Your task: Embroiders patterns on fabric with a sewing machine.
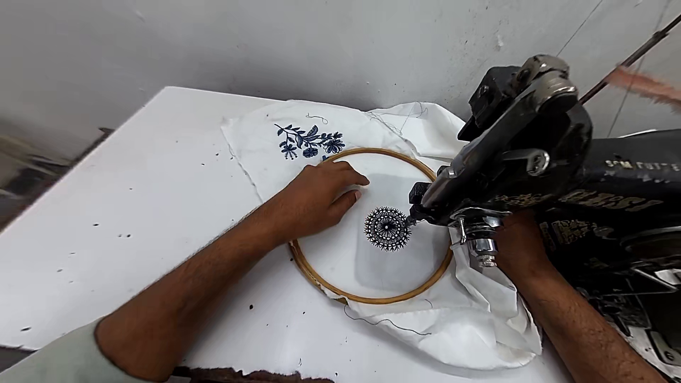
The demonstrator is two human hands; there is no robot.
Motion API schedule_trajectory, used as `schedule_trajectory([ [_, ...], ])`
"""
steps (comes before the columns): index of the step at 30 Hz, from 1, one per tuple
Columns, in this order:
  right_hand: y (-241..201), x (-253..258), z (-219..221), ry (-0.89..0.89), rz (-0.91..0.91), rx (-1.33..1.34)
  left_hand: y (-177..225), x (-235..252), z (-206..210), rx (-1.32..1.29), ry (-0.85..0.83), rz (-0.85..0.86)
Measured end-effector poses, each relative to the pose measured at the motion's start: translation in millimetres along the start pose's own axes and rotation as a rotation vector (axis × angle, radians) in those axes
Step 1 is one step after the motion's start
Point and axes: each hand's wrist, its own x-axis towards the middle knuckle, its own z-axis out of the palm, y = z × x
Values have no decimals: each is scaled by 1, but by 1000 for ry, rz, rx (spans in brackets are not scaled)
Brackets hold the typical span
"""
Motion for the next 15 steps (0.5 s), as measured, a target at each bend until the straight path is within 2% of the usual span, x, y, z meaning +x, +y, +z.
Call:
schedule_trajectory([
  [5,1,5,0,7,-71,-21,3,4,8,-109,141,-47],
  [15,4,8,4,42,-78,15,7,10,19,-192,56,-93],
])
